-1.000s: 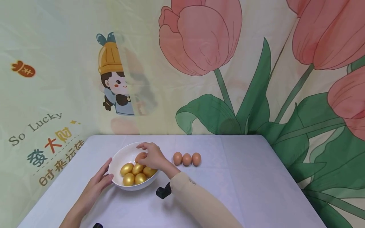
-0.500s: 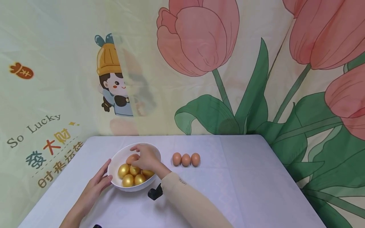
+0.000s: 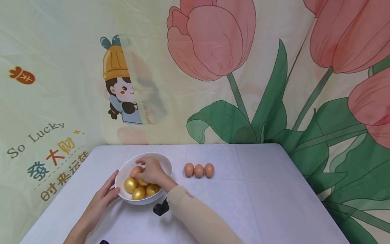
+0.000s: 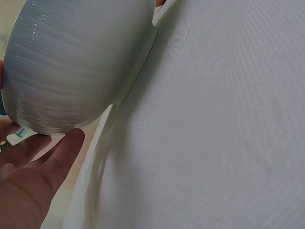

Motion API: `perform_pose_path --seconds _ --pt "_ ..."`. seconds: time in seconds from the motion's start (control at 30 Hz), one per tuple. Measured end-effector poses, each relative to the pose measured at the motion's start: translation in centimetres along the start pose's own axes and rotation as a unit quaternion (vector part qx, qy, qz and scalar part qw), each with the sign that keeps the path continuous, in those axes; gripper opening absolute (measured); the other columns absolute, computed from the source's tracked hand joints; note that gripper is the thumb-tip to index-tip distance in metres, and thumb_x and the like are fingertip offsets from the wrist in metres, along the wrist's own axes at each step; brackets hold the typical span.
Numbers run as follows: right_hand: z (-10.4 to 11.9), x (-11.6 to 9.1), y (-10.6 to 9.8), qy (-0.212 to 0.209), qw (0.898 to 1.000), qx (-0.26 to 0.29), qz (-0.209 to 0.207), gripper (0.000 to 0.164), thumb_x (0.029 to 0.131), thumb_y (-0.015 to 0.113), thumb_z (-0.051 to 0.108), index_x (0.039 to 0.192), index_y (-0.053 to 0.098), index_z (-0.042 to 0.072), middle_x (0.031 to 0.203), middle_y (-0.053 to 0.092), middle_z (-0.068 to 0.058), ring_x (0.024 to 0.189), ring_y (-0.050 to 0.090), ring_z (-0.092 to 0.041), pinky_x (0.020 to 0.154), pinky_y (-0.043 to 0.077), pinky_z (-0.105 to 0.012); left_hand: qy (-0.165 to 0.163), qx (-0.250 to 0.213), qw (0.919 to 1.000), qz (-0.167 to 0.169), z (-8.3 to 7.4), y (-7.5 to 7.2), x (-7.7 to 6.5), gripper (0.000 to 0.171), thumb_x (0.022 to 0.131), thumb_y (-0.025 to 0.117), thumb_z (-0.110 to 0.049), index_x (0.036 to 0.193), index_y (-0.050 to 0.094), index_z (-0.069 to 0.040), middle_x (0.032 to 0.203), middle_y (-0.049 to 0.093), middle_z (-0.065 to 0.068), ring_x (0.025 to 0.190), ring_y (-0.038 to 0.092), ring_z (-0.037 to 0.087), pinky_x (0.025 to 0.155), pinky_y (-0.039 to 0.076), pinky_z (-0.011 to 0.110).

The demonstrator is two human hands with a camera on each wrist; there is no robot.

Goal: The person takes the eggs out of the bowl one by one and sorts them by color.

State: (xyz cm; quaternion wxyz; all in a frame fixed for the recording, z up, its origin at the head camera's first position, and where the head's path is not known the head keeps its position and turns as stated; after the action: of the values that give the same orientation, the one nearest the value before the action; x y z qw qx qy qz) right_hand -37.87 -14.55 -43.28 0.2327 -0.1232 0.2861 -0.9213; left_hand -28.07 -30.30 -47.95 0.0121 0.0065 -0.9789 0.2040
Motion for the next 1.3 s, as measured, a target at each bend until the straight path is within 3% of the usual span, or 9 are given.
perform_pose_path --seconds 0.3,0.6,0.97,1.13,1.3 --pt "0.2 0.3 0.7 -0.012 1.000 -0.024 -0.004 0.048 0.090 0.087 0.019 0.134 0.071 0.008 0.129 0.071 -0.006 0.095 0.066 -0.009 0.086 0.053 -0.015 0.003 -0.001 1.0000 0.001 -0.1 0.1 0.0 0.070 0.113 0.052 -0.033 0.173 0.018 -0.024 0.176 0.021 0.015 0.147 0.045 0.039 0.099 0.041 0.008" --pt "-0.4 0.4 1.1 0.022 0.999 -0.049 -0.002 0.045 0.092 0.085 0.023 0.134 0.073 0.012 0.125 0.073 0.001 0.099 0.064 -0.005 0.089 0.054 -0.015 0.007 -0.008 0.9999 0.001 -0.1 0.2 0.1 0.069 0.113 0.053 -0.033 0.172 0.019 -0.023 0.177 0.021 0.013 0.148 0.044 0.038 0.099 0.042 0.008" --pt "-1.1 0.4 1.1 0.055 0.991 -0.121 0.004 0.039 0.091 0.084 0.040 0.128 0.078 0.028 0.111 0.074 0.018 0.102 0.060 -0.001 0.095 0.042 -0.032 -0.011 -0.005 0.9999 0.004 0.3 0.2 0.1 0.071 0.113 0.053 -0.034 0.173 0.017 -0.025 0.177 0.019 0.014 0.148 0.044 0.038 0.098 0.043 0.009" --pt "-1.5 0.3 1.1 0.060 0.992 -0.107 0.001 0.039 0.091 0.084 0.040 0.128 0.078 0.030 0.109 0.073 0.020 0.096 0.058 0.000 0.094 0.042 -0.031 -0.016 -0.004 0.9998 0.006 0.4 0.2 0.1 0.072 0.113 0.053 -0.035 0.173 0.015 -0.025 0.177 0.018 0.016 0.149 0.044 0.040 0.098 0.043 0.008" --pt "-1.1 0.2 0.6 0.024 0.998 -0.058 -0.002 0.041 0.091 0.084 0.031 0.130 0.077 0.022 0.115 0.075 0.015 0.090 0.061 0.001 0.089 0.050 -0.019 -0.015 0.002 0.9999 0.005 0.4 0.1 0.1 0.072 0.113 0.053 -0.036 0.173 0.015 -0.025 0.177 0.018 0.016 0.148 0.044 0.039 0.098 0.042 0.008"
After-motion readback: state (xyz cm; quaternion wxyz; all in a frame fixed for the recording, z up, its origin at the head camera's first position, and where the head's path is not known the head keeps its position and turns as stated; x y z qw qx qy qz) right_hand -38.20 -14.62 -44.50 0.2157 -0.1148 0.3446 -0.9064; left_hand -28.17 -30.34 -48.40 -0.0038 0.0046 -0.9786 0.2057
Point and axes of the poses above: each hand's wrist, its own x-axis towards the middle knuckle, its own y-axis out of the palm, z = x × y, the point moved 10 cm from there along x, towards the middle knuckle
